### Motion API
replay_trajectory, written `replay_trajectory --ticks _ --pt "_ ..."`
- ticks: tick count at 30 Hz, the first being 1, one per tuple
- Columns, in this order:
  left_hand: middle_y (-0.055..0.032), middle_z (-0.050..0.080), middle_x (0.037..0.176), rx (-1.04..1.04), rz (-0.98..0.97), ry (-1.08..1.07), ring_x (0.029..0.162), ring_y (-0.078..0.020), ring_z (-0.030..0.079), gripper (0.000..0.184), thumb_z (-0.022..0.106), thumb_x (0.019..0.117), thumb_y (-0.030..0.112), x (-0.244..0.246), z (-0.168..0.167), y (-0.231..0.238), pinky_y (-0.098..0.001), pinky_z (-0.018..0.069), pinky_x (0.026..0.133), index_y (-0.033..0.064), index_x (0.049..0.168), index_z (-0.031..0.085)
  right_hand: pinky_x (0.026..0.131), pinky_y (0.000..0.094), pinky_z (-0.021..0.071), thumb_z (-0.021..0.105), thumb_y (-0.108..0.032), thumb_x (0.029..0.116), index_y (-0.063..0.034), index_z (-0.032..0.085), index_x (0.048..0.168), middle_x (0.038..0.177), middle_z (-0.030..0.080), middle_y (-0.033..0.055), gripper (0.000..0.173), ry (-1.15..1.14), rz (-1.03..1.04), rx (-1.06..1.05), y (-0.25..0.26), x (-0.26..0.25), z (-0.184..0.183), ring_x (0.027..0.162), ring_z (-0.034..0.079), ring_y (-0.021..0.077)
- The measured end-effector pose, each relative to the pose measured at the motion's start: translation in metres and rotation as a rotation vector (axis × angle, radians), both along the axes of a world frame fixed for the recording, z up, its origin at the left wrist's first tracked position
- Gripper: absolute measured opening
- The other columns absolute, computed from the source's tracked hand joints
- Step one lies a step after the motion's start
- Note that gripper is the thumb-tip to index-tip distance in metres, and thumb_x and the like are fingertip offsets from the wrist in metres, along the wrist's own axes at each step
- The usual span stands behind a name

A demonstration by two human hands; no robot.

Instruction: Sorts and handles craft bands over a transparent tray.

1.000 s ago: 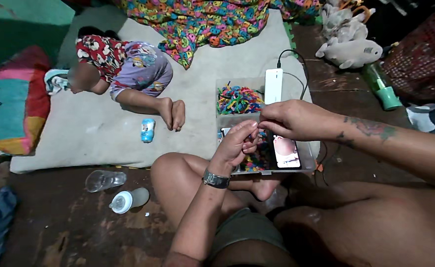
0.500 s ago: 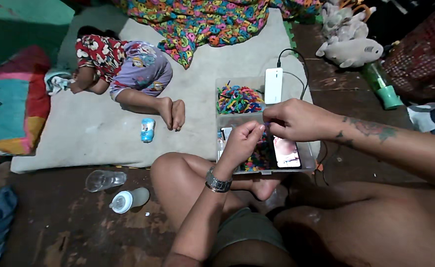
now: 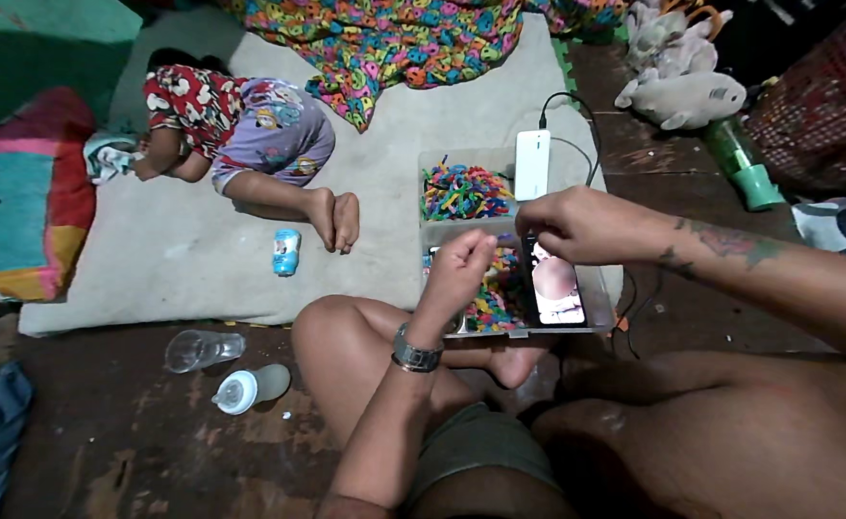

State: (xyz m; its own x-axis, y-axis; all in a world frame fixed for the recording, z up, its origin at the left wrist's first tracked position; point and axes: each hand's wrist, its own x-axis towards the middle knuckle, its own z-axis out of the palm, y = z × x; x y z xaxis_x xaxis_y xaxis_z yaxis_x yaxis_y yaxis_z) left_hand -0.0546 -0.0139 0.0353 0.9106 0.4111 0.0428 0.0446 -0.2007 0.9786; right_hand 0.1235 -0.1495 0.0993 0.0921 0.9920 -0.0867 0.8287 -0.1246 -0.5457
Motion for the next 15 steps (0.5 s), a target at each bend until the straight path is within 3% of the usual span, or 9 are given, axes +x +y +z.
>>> replay_trajectory --ticks 2,5,8,15 --pt "0.0039 0.046 0.065 -0.008 0.005 0.000 0.054 -0.0025 0.041 0.029 0.047 0.1070 0.016 -0.004 0.003 0.006 -0.0183 0.0356 0.051 0.0085 0.081 0.057 0.065 0.0392 0.0534 0.056 -0.001 0.0983 -0.0040 0.070 0.107 0.081 0.066 0.0060 0.017 0.066 -0.058 0.034 -0.004 0.005 -0.004 0.068 0.061 0.0161" --pt "0.0044 0.046 0.065 -0.059 -0.015 -0.041 0.053 -0.0020 0.040 0.029 0.047 0.1070 0.016 -0.005 0.000 0.006 -0.0175 0.0358 0.051 0.0103 0.079 0.055 0.066 0.0311 0.0523 0.053 -0.018 0.1068 -0.0076 0.070 0.107 0.082 0.066 0.0017 0.020 0.240 -0.120 -0.007 -0.002 -0.003 -0.001 0.069 0.061 0.0091" --pt "0.0047 0.047 0.066 -0.086 -0.013 -0.043 0.053 -0.0018 0.040 0.029 0.046 0.1076 0.017 -0.002 -0.002 0.002 -0.0174 0.0353 0.050 0.0101 0.082 0.057 0.066 0.0293 0.0533 0.053 -0.029 0.1072 -0.0094 0.070 0.100 0.080 0.067 -0.0003 0.027 0.390 -0.160 -0.031 0.001 -0.010 0.000 0.069 0.063 0.0074" --pt "0.0041 0.050 0.067 -0.034 -0.029 -0.043 0.054 -0.0013 0.043 0.026 0.049 0.1070 0.017 0.002 -0.003 -0.004 -0.0174 0.0371 0.051 0.0078 0.085 0.060 0.062 0.0229 0.0506 0.051 -0.018 0.1079 -0.0076 0.067 0.092 0.078 0.065 -0.0005 0.025 0.567 -0.222 -0.055 0.004 -0.014 -0.003 0.065 0.060 0.0045"
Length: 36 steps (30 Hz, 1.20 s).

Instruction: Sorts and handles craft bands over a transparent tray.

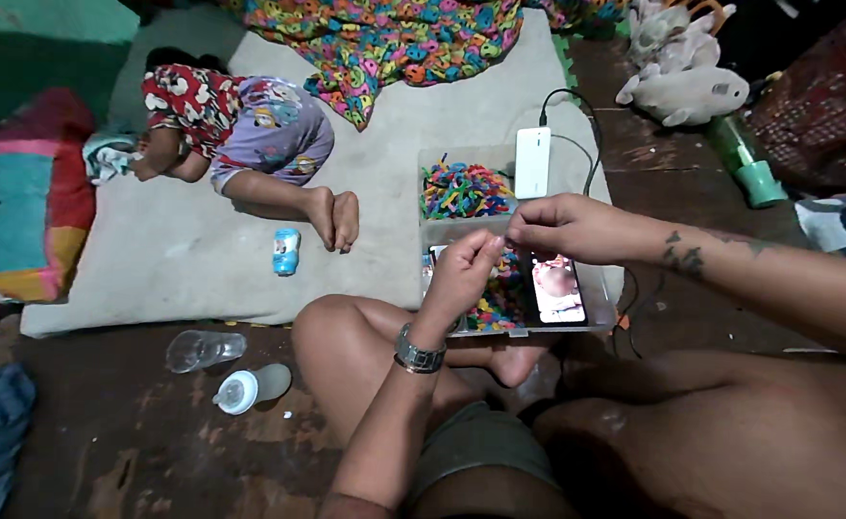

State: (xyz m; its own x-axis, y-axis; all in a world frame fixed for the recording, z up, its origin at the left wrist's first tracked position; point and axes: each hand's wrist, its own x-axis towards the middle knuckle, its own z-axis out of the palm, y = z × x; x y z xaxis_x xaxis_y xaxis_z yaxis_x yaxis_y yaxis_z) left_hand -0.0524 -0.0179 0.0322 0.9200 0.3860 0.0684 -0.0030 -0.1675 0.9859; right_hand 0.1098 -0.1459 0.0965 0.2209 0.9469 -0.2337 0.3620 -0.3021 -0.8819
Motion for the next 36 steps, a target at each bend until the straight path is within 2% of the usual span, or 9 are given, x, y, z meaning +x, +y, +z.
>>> replay_trajectory --ticks 7,13,16,19,21,29,36 --pt "0.0047 0.048 0.065 0.008 0.022 -0.008 0.052 -0.0009 0.040 0.026 0.050 0.1063 0.016 0.001 0.000 -0.001 -0.0166 0.0343 0.050 0.0088 0.084 0.059 0.064 0.0235 0.0489 0.052 -0.015 0.1070 -0.0067 0.067 0.097 0.078 0.063 -0.0003 0.020 -0.157 0.077 0.027 -0.002 0.001 0.003 0.068 0.059 0.0038" --pt "0.0049 0.048 0.066 -0.014 0.020 -0.006 0.053 -0.0012 0.040 0.027 0.048 0.1064 0.016 -0.001 0.001 0.001 -0.0170 0.0345 0.051 0.0094 0.082 0.058 0.059 0.0245 0.0477 0.055 -0.011 0.1050 -0.0050 0.069 0.098 0.076 0.063 0.0019 0.017 -0.318 0.133 0.160 -0.005 -0.001 -0.002 0.063 0.057 0.0066" --pt "0.0047 0.047 0.065 -0.044 0.009 -0.017 0.053 -0.0015 0.040 0.028 0.048 0.1063 0.015 -0.001 0.001 0.001 -0.0172 0.0347 0.051 0.0093 0.081 0.057 0.054 0.0260 0.0491 0.057 -0.007 0.1008 -0.0056 0.070 0.093 0.071 0.063 0.0015 0.016 -0.407 0.099 0.230 -0.004 -0.006 -0.008 0.059 0.058 0.0085" --pt "0.0049 0.045 0.064 -0.054 -0.001 -0.025 0.053 -0.0016 0.039 0.028 0.048 0.1061 0.015 -0.001 0.001 0.001 -0.0172 0.0340 0.050 0.0097 0.079 0.056 0.056 0.0285 0.0505 0.056 -0.006 0.0995 -0.0055 0.071 0.094 0.074 0.064 0.0021 0.016 -0.457 0.118 0.233 -0.003 -0.006 -0.009 0.062 0.059 0.0098" --pt "0.0048 0.046 0.064 -0.054 0.000 -0.027 0.053 -0.0019 0.040 0.028 0.048 0.1061 0.015 -0.001 0.001 0.000 -0.0176 0.0343 0.051 0.0097 0.080 0.057 0.061 0.0279 0.0503 0.054 -0.008 0.1023 -0.0050 0.071 0.099 0.079 0.065 0.0030 0.017 -0.439 0.152 0.186 -0.002 -0.003 -0.005 0.066 0.059 0.0096" --pt "0.0042 0.047 0.065 -0.026 0.011 -0.018 0.053 -0.0019 0.041 0.028 0.047 0.1065 0.014 0.000 0.002 0.001 -0.0171 0.0351 0.051 0.0095 0.080 0.057 0.068 0.0312 0.0557 0.048 -0.008 0.1078 -0.0019 0.068 0.110 0.082 0.067 0.0072 0.021 -0.279 0.142 0.038 -0.001 -0.006 0.004 0.069 0.064 0.0127" --pt "0.0033 0.048 0.066 -0.013 0.013 0.010 0.055 -0.0030 0.043 0.029 0.047 0.1068 0.016 0.001 0.002 0.001 -0.0181 0.0365 0.052 0.0089 0.080 0.057 0.067 0.0316 0.0567 0.046 -0.006 0.1077 -0.0015 0.067 0.112 0.083 0.067 0.0076 0.022 -0.265 0.130 0.026 -0.001 -0.005 0.000 0.068 0.065 0.0130"
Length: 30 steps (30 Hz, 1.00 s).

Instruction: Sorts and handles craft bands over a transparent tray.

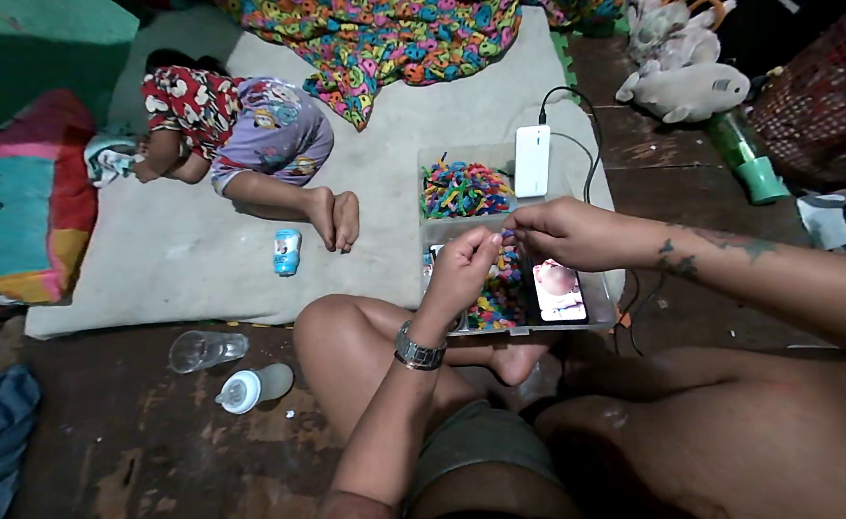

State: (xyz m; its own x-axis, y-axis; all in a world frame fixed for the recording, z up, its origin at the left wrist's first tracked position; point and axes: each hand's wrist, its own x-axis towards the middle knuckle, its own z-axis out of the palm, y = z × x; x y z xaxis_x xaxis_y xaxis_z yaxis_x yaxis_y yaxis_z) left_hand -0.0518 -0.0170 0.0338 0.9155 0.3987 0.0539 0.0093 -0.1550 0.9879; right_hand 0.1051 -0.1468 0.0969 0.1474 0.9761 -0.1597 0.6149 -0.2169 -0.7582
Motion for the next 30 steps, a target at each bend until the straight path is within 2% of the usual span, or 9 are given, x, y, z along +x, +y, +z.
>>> replay_trajectory --ticks 3,6,9,13,17,20,24,27,30 --pt "0.0044 0.049 0.067 -0.022 0.023 0.030 0.055 -0.0018 0.043 0.028 0.045 0.1077 0.017 -0.004 0.001 0.005 -0.0177 0.0379 0.052 0.0096 0.083 0.058 0.066 0.0362 0.0549 0.042 -0.002 0.1056 -0.0007 0.065 0.111 0.081 0.065 0.0079 0.024 0.028 -0.065 -0.023 -0.002 0.010 0.000 0.067 0.062 0.0151" --pt "0.0057 0.048 0.067 -0.095 0.040 0.027 0.052 -0.0006 0.039 0.030 0.043 0.1083 0.019 -0.008 0.000 0.009 -0.0160 0.0347 0.049 0.0121 0.082 0.056 0.070 0.0336 0.0563 0.040 -0.004 0.1081 -0.0010 0.066 0.115 0.084 0.066 0.0072 0.026 0.097 -0.140 -0.067 -0.005 0.013 0.007 0.070 0.064 0.0133" --pt "0.0052 0.049 0.067 -0.137 0.021 0.002 0.052 -0.0009 0.040 0.029 0.043 0.1085 0.019 -0.007 -0.001 0.008 -0.0159 0.0359 0.049 0.0127 0.083 0.056 0.070 0.0273 0.0552 0.038 -0.012 0.1113 -0.0040 0.066 0.116 0.083 0.065 0.0028 0.029 0.220 -0.171 -0.067 -0.002 0.007 0.007 0.070 0.063 0.0091" --pt "0.0042 0.051 0.069 -0.043 0.015 -0.014 0.055 -0.0015 0.043 0.028 0.046 0.1079 0.017 -0.003 0.000 0.002 -0.0170 0.0381 0.052 0.0091 0.084 0.058 0.064 0.0224 0.0544 0.040 -0.022 0.1116 -0.0056 0.066 0.101 0.081 0.066 0.0012 0.033 0.455 -0.195 -0.084 0.003 0.002 0.006 0.067 0.063 0.0065" --pt "0.0042 0.050 0.068 0.016 0.021 -0.025 0.054 -0.0008 0.042 0.026 0.047 0.1070 0.015 -0.002 0.001 0.000 -0.0161 0.0367 0.051 0.0078 0.085 0.059 0.062 0.0202 0.0519 0.047 -0.015 0.1092 -0.0067 0.063 0.092 0.081 0.065 0.0009 0.025 0.485 -0.184 -0.073 0.003 0.000 0.005 0.066 0.061 0.0054" --pt "0.0043 0.049 0.066 0.042 0.015 -0.024 0.053 -0.0008 0.041 0.027 0.048 0.1069 0.015 -0.002 0.000 0.001 -0.0159 0.0360 0.050 0.0082 0.083 0.058 0.066 0.0213 0.0541 0.050 -0.016 0.1083 -0.0067 0.064 0.093 0.082 0.065 0.0006 0.022 0.376 -0.127 -0.057 0.000 0.003 0.003 0.069 0.063 0.0048" --pt "0.0038 0.047 0.065 0.072 0.007 -0.019 0.053 -0.0018 0.041 0.027 0.049 0.1062 0.015 -0.002 -0.002 0.003 -0.0173 0.0351 0.050 0.0082 0.081 0.057 0.069 0.0254 0.0557 0.054 -0.015 0.1068 -0.0057 0.067 0.099 0.084 0.068 0.0020 0.018 0.079 -0.017 -0.018 -0.002 0.004 0.002 0.072 0.065 0.0066" --pt "0.0029 0.049 0.066 0.099 0.002 -0.013 0.055 -0.0027 0.044 0.028 0.049 0.1061 0.015 -0.003 -0.001 0.005 -0.0182 0.0375 0.052 0.0075 0.080 0.057 0.067 0.0313 0.0548 0.059 -0.010 0.1031 -0.0040 0.069 0.098 0.081 0.067 0.0052 0.013 -0.148 0.056 0.108 -0.003 0.002 -0.003 0.070 0.064 0.0127" --pt "0.0019 0.049 0.066 0.086 -0.027 0.001 0.056 -0.0041 0.045 0.030 0.049 0.1066 0.017 -0.003 0.000 0.007 -0.0197 0.0397 0.053 0.0078 0.079 0.057 0.071 0.0398 0.0583 0.064 -0.002 0.0961 -0.0012 0.070 0.099 0.087 0.068 0.0101 0.007 -0.458 0.213 0.244 -0.003 0.003 -0.003 0.077 0.068 0.0233"
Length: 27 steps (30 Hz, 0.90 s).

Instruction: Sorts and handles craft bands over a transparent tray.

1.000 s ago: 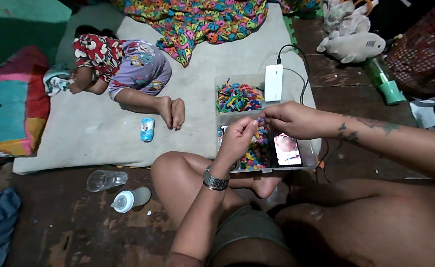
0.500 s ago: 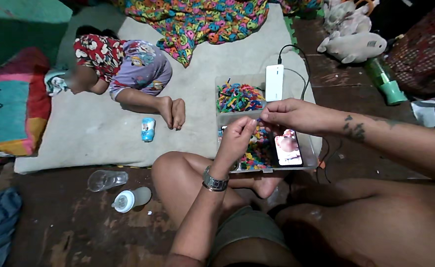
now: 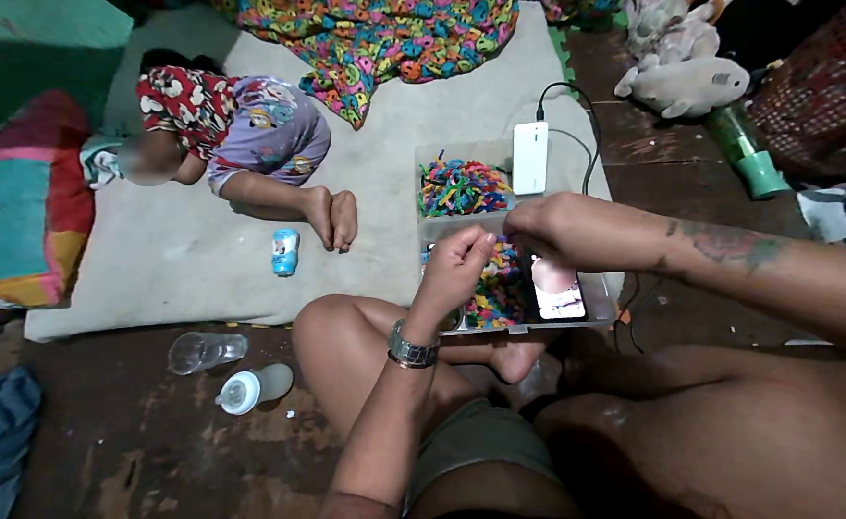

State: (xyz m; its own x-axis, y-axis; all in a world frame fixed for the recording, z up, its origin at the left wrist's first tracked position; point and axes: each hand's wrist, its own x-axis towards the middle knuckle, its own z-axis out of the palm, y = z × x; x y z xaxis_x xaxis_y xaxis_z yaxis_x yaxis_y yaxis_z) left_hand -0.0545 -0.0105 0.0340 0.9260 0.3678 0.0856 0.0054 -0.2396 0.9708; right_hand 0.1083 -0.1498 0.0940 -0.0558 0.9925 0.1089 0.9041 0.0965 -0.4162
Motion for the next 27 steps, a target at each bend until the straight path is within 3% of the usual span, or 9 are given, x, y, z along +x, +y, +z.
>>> replay_trajectory --ticks 3,5,8,11,13,16,20,27 --pt "0.0032 0.045 0.063 -0.071 -0.040 -0.013 0.053 -0.0037 0.042 0.031 0.048 0.1065 0.016 0.001 -0.001 0.000 -0.0190 0.0378 0.051 0.0100 0.077 0.054 0.071 0.0468 0.0567 0.064 0.000 0.0954 0.0003 0.065 0.098 0.087 0.063 0.0155 0.003 -0.331 0.107 0.032 0.004 0.001 0.007 0.080 0.068 0.0332" --pt "0.0037 0.044 0.062 -0.083 -0.050 -0.016 0.052 -0.0034 0.041 0.031 0.048 0.1064 0.016 0.001 0.002 0.000 -0.0185 0.0366 0.050 0.0107 0.076 0.053 0.071 0.0480 0.0559 0.065 0.003 0.0929 0.0011 0.064 0.096 0.089 0.063 0.0172 0.004 -0.391 0.082 0.018 0.005 0.002 0.009 0.082 0.068 0.0355" --pt "0.0047 0.043 0.061 -0.047 -0.044 -0.039 0.051 -0.0021 0.040 0.031 0.048 0.1053 0.015 -0.003 0.005 -0.001 -0.0173 0.0340 0.050 0.0114 0.075 0.052 0.070 0.0493 0.0561 0.062 0.003 0.0939 0.0023 0.065 0.098 0.089 0.064 0.0167 0.005 -0.217 -0.073 -0.028 0.002 0.012 0.005 0.080 0.068 0.0339" --pt "0.0051 0.045 0.063 -0.038 -0.026 -0.064 0.053 -0.0012 0.041 0.029 0.049 0.1054 0.015 -0.005 0.003 -0.001 -0.0169 0.0352 0.051 0.0106 0.077 0.054 0.071 0.0406 0.0559 0.054 -0.005 0.1027 -0.0022 0.070 0.105 0.088 0.068 0.0089 0.017 0.191 -0.245 -0.068 0.000 0.010 0.008 0.076 0.066 0.0199" --pt "0.0051 0.046 0.064 -0.050 -0.011 -0.061 0.054 -0.0011 0.042 0.028 0.049 0.1059 0.016 -0.004 0.002 -0.003 -0.0168 0.0363 0.051 0.0103 0.080 0.056 0.075 0.0366 0.0562 0.048 -0.009 0.1074 -0.0044 0.069 0.112 0.092 0.070 0.0070 0.022 0.448 -0.302 -0.255 0.002 0.004 0.020 0.078 0.067 0.0152" --pt "0.0053 0.047 0.065 -0.053 0.016 -0.065 0.053 -0.0007 0.041 0.026 0.049 0.1060 0.016 -0.001 0.001 -0.006 -0.0165 0.0353 0.050 0.0098 0.082 0.058 0.074 0.0316 0.0552 0.048 -0.009 0.1071 -0.0053 0.068 0.109 0.090 0.068 0.0046 0.021 0.682 -0.341 -0.390 0.004 0.000 0.026 0.077 0.065 0.0117" --pt "0.0051 0.048 0.066 -0.022 0.042 -0.055 0.054 -0.0004 0.041 0.026 0.049 0.1066 0.016 -0.001 0.001 -0.006 -0.0159 0.0358 0.051 0.0088 0.083 0.059 0.072 0.0262 0.0553 0.052 -0.012 0.1070 -0.0053 0.068 0.103 0.086 0.067 0.0028 0.018 0.719 -0.349 -0.333 0.004 0.000 0.020 0.075 0.065 0.0085" --pt "0.0048 0.049 0.068 -0.083 0.032 -0.024 0.056 -0.0013 0.044 0.027 0.047 0.1073 0.017 0.000 -0.002 -0.005 -0.0174 0.0405 0.053 0.0099 0.084 0.058 0.066 0.0231 0.0519 0.059 -0.014 0.1037 -0.0065 0.070 0.101 0.078 0.065 -0.0001 0.013 0.542 -0.262 -0.196 0.000 0.003 0.008 0.068 0.060 0.0041"
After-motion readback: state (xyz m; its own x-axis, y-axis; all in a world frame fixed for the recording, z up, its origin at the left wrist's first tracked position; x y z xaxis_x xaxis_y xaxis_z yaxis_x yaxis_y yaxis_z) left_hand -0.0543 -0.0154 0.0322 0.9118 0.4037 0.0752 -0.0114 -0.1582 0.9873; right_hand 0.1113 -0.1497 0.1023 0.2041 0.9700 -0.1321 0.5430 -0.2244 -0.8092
